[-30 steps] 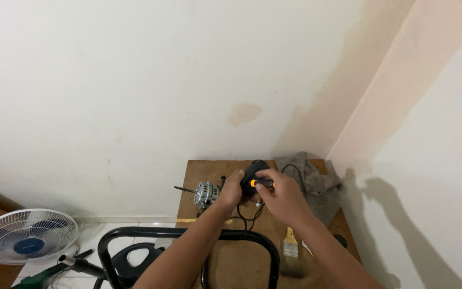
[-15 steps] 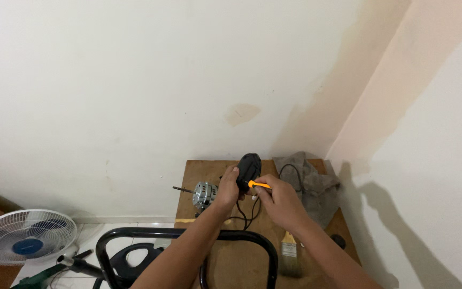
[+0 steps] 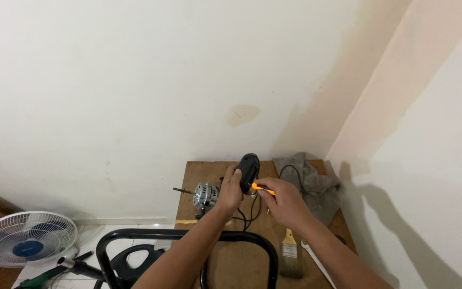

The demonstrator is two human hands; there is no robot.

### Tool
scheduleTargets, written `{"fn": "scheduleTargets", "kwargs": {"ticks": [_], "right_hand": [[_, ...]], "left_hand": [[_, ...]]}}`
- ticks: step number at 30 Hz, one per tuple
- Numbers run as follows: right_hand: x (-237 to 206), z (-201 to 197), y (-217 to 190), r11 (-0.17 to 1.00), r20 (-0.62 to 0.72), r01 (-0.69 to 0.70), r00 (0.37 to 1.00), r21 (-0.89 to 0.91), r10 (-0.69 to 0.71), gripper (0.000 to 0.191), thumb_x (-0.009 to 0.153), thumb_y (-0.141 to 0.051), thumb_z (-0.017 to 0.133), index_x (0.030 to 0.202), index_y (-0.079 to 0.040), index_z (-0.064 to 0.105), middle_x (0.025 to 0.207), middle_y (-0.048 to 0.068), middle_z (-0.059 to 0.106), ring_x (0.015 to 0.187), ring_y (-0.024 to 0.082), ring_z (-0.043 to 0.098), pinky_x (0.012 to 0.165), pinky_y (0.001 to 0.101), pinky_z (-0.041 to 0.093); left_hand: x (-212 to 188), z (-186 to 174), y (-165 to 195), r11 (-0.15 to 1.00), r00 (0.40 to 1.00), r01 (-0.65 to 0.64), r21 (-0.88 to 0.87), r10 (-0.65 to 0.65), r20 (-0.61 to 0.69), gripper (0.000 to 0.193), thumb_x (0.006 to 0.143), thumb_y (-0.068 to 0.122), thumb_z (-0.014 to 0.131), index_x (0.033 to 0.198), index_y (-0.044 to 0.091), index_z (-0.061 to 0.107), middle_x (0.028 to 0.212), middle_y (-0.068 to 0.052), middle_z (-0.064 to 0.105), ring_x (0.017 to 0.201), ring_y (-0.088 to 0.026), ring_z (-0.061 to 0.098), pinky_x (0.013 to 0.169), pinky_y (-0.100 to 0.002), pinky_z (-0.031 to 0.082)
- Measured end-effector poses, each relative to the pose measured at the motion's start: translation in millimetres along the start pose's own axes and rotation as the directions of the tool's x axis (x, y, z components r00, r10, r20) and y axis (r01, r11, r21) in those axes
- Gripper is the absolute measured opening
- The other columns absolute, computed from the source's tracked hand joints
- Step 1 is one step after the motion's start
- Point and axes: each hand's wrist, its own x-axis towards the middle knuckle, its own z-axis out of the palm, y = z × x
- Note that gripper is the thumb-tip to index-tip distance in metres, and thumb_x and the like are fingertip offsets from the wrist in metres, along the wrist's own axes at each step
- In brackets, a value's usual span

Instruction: The person holds a black fan control housing on a small wooden table and uses a screwdriver to unscrew and open it, working on its screws from different sides. They manipulate the opened housing and its wires, then carry it and place it on the tiled floor next to disassembled fan parts.

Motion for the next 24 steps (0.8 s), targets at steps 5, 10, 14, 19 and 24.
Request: {"fn": "scheduleTargets", "kwargs": {"ticks": [5, 10, 14, 19, 24], "right_hand": [[3, -6, -12, 0.92, 0.132, -0.392, 0.913, 0.013, 0.387, 0.026, 0.1, -0.025, 0.058, 0.117, -0.009, 0.072, 0.079, 0.017, 0.067, 0.071, 0.031, 0.064, 0.067, 0.0409, 0.052], [5, 1, -14, 0.942, 0.075, -0.295, 0.948, -0.161, 0.309, 0.022, 0.097, -0.021, 0.063, 0.113, -0.01, 0.074, 0.081, 0.011, 0.064, 0.075, 0.028, 0.063, 0.071, 0.0395, 0.05], [3, 7, -5, 0.936, -0.036, 0.143, 0.986, -0.321, -0.163, 0.021, 0.089, -0.011, 0.07, 0.108, -0.008, 0.077, 0.082, 0.012, 0.051, 0.08, 0.027, 0.055, 0.068, 0.0416, 0.048], [3, 9, 10, 0.986, -0.03, -0.166, 0.986, -0.024, 0.165, 0.02, 0.089, -0.011, 0.072, 0.108, -0.008, 0.077, 0.091, 0.008, 0.058, 0.08, 0.02, 0.063, 0.07, 0.0356, 0.053], [7, 10, 28, 0.732, 0.071, -0.472, 0.859, 0.492, 0.507, 0.021, 0.089, -0.014, 0.074, 0.106, -0.002, 0.073, 0.088, 0.003, 0.073, 0.083, 0.013, 0.068, 0.074, 0.0297, 0.055]], "left_hand": [[-2, -1, 0, 0.999, 0.998, -0.036, -0.011, 0.036, 0.052, 0.041, 0.107, 0.033, 0.035, 0.14, 0.012, 0.05, 0.096, -0.006, 0.067, 0.063, -0.013, 0.06, 0.054, -0.029, 0.046], [-2, -1, 7, 0.999, 0.999, 0.037, 0.012, -0.037, 0.03, 0.041, 0.105, 0.034, 0.035, 0.139, 0.014, 0.049, 0.098, -0.007, 0.066, 0.062, -0.015, 0.06, 0.055, -0.03, 0.045], [0, 0, 7, 0.993, 0.995, 0.094, 0.075, -0.096, 0.03, 0.042, 0.106, 0.036, 0.035, 0.139, 0.014, 0.049, 0.099, -0.007, 0.066, 0.065, -0.014, 0.062, 0.057, -0.03, 0.046], [2, -1, 7, 0.998, 0.998, 0.055, 0.026, -0.056, 0.021, 0.043, 0.105, 0.036, 0.035, 0.14, 0.015, 0.048, 0.1, -0.006, 0.067, 0.065, -0.015, 0.061, 0.058, -0.031, 0.047], [0, -1, 7, 0.999, 0.999, 0.027, -0.034, -0.026, 0.038, 0.042, 0.106, 0.035, 0.036, 0.141, 0.014, 0.048, 0.1, -0.008, 0.067, 0.068, -0.014, 0.062, 0.059, -0.031, 0.047]]}}
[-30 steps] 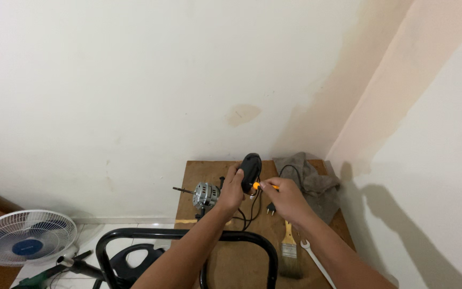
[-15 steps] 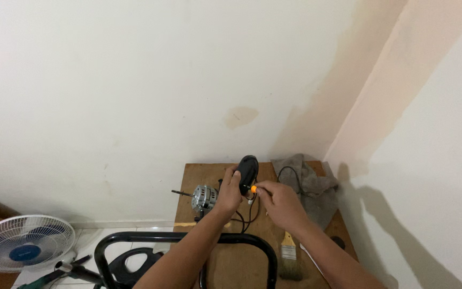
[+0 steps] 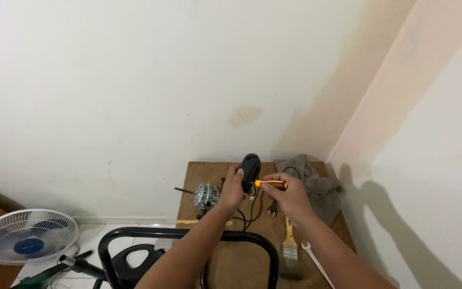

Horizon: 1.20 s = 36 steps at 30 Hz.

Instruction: The person holds a black fan control housing on a small wooden table and uses a screwdriver to unscrew and open it, working on its screws from different sides. They manipulate the opened housing and its wires, then carry it and place it on the tiled floor next to disassembled fan parts.

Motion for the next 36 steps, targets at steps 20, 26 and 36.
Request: {"fn": "scheduleTargets", "kwargs": {"ticks": [20, 26, 36], "right_hand": [[-1, -11, 13, 0.945, 0.041, -0.008, 0.999, -0.326, 0.023, 0.039, 0.094, -0.035, 0.067, 0.103, 0.001, 0.076, 0.062, 0.001, 0.058, 0.055, 0.008, 0.049, 0.051, 0.03, 0.041], [-12, -5, 20, 0.965, -0.021, -0.258, 0.966, -0.04, 0.257, 0.039, 0.097, -0.037, 0.065, 0.104, 0.0, 0.073, 0.06, -0.002, 0.046, 0.053, 0.011, 0.039, 0.05, 0.0327, 0.033], [5, -17, 34, 0.702, 0.4, -0.654, 0.745, 0.284, 0.533, 0.047, 0.1, -0.053, 0.054, 0.099, -0.008, 0.066, 0.056, -0.008, 0.026, 0.048, 0.008, 0.026, 0.047, 0.0271, 0.023]], "left_hand": [[9, 5, -14, 0.991, 0.989, -0.135, 0.017, 0.136, -0.053, 0.038, 0.105, 0.027, 0.042, 0.137, 0.008, 0.05, 0.097, -0.009, 0.064, 0.067, -0.013, 0.059, 0.059, -0.03, 0.05], [9, 7, -14, 0.992, 0.992, -0.122, -0.009, 0.122, -0.015, 0.039, 0.106, 0.028, 0.041, 0.139, 0.008, 0.048, 0.094, -0.01, 0.067, 0.066, -0.014, 0.06, 0.059, -0.03, 0.049], [0, 1, -2, 0.978, 0.989, -0.14, 0.153, 0.146, -0.033, 0.04, 0.106, 0.032, 0.04, 0.142, 0.014, 0.045, 0.104, -0.01, 0.066, 0.078, -0.013, 0.061, 0.063, -0.03, 0.053]]}}
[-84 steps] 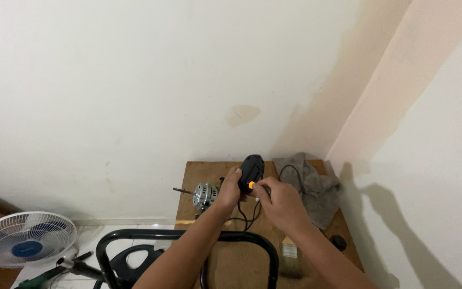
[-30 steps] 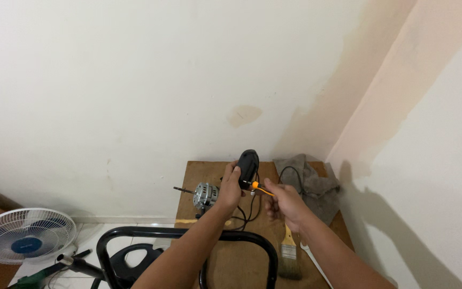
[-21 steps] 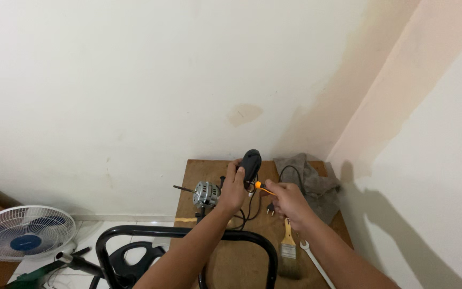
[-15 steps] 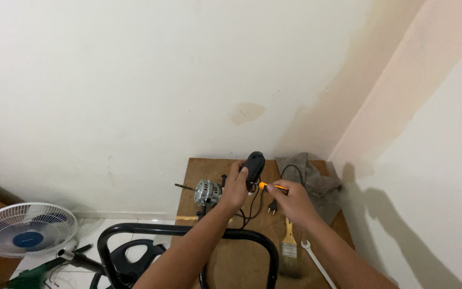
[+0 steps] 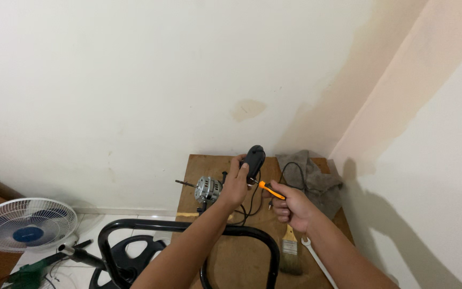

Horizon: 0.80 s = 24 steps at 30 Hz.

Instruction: The person holds a black fan control housing on a small wooden table and uses a screwdriver to unscrew and open it, working on its screws from different sides. They manipulate the opened housing and its wires, then carry it and place it on the tiled floor next to disassembled fan parts.

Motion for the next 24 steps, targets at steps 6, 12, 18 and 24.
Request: {"fn": "scheduleTargets", "kwargs": {"ticks": [6, 12, 18, 24], "right_hand": [[0, -1, -2, 1.0, -0.021, -0.007, 1.0, 0.014, 0.007, 0.047, 0.1, -0.052, 0.054, 0.097, -0.006, 0.064, 0.055, -0.007, 0.025, 0.047, 0.008, 0.025, 0.045, 0.0272, 0.021], [-2, 11, -2, 0.704, -0.122, 0.259, 0.889, -0.661, -0.442, 0.028, 0.096, -0.033, 0.066, 0.106, -0.007, 0.072, 0.065, -0.002, 0.052, 0.056, 0.01, 0.044, 0.051, 0.031, 0.037], [-16, 20, -3, 0.42, 0.084, 0.56, 0.664, -0.714, -0.743, 0.034, 0.09, -0.024, 0.067, 0.12, -0.007, 0.067, 0.103, -0.004, 0.072, 0.093, 0.009, 0.067, 0.082, 0.0319, 0.051], [-24, 31, -9, 0.696, -0.159, 0.501, 0.742, -0.514, -0.651, 0.026, 0.091, -0.013, 0.067, 0.116, -0.008, 0.06, 0.094, 0.004, 0.07, 0.066, 0.011, 0.055, 0.058, 0.0309, 0.046]], "left_hand": [[3, 1, -8, 0.993, 0.998, -0.049, -0.112, 0.052, 0.03, 0.042, 0.107, 0.033, 0.04, 0.143, 0.013, 0.045, 0.104, -0.011, 0.065, 0.077, -0.015, 0.059, 0.063, -0.031, 0.051], [6, -2, -13, 0.994, 0.999, 0.028, -0.107, -0.025, 0.025, 0.042, 0.106, 0.034, 0.04, 0.144, 0.018, 0.045, 0.11, -0.007, 0.066, 0.082, -0.012, 0.06, 0.065, -0.03, 0.051], [4, 0, -2, 0.988, 0.997, 0.063, -0.138, -0.057, 0.047, 0.041, 0.104, 0.035, 0.04, 0.141, 0.018, 0.044, 0.11, -0.004, 0.068, 0.083, -0.013, 0.066, 0.064, -0.031, 0.055], [-3, 0, 11, 0.943, 0.976, 0.205, -0.261, -0.175, 0.133, 0.04, 0.103, 0.039, 0.04, 0.137, 0.019, 0.044, 0.103, -0.005, 0.07, 0.073, -0.017, 0.066, 0.058, -0.034, 0.052]]}}
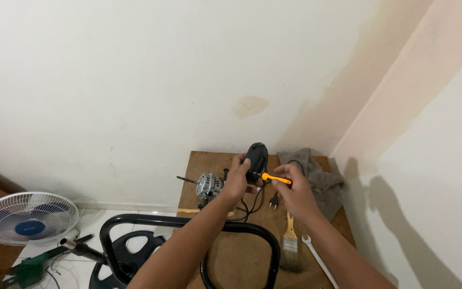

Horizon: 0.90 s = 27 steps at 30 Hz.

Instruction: The person holds a black fan control housing on a small wooden table and uses a screwdriver to unscrew and open it, working on its screws from different sides. They manipulate the opened housing and its wires, then carry it and place it on the tiled floor next to disassembled fan parts.

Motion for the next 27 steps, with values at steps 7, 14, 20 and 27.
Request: {"fn": "scheduleTargets", "kwargs": {"ticks": [7, 14, 20, 27], "right_hand": [[-17, 9, -26, 0.923, -0.122, 0.331, 0.926, -0.198, -0.358, 0.021, 0.094, -0.013, 0.072, 0.112, -0.002, 0.066, 0.082, 0.003, 0.066, 0.065, 0.008, 0.053, 0.056, 0.0253, 0.044], [-33, 14, -52, 0.76, -0.06, 0.55, 0.795, -0.345, -0.603, 0.022, 0.095, -0.015, 0.07, 0.112, -0.002, 0.063, 0.094, 0.01, 0.072, 0.076, 0.015, 0.071, 0.063, 0.0282, 0.055], [-37, 17, -62, 0.607, 0.031, 0.624, 0.71, -0.492, -0.704, 0.021, 0.09, -0.012, 0.073, 0.108, -0.004, 0.064, 0.096, 0.012, 0.069, 0.083, 0.027, 0.071, 0.07, 0.0377, 0.055], [-39, 22, -68, 0.634, 0.043, 0.557, 0.768, -0.537, -0.638, 0.019, 0.089, -0.013, 0.073, 0.105, -0.004, 0.067, 0.093, 0.011, 0.069, 0.074, 0.028, 0.069, 0.065, 0.0386, 0.054]], "left_hand": [[13, -11, -11, 0.955, 0.99, 0.117, -0.272, -0.089, 0.113, 0.049, 0.108, 0.046, 0.031, 0.117, 0.009, 0.061, 0.09, -0.009, 0.07, 0.07, -0.019, 0.067, 0.06, -0.034, 0.052], [21, -20, -19, 0.912, 0.968, 0.212, -0.352, -0.148, 0.201, 0.059, 0.108, 0.047, 0.026, 0.101, 0.004, 0.067, 0.08, -0.011, 0.071, 0.067, -0.022, 0.067, 0.062, -0.035, 0.053], [15, -17, -12, 0.915, 0.967, 0.232, -0.331, -0.179, 0.182, 0.058, 0.107, 0.045, 0.025, 0.1, 0.005, 0.067, 0.083, -0.01, 0.073, 0.069, -0.021, 0.068, 0.065, -0.035, 0.056], [5, -14, -4, 0.937, 0.976, 0.178, -0.3, -0.129, 0.177, 0.047, 0.105, 0.04, 0.025, 0.11, 0.013, 0.063, 0.085, -0.006, 0.07, 0.068, -0.018, 0.066, 0.059, -0.033, 0.052]]}}
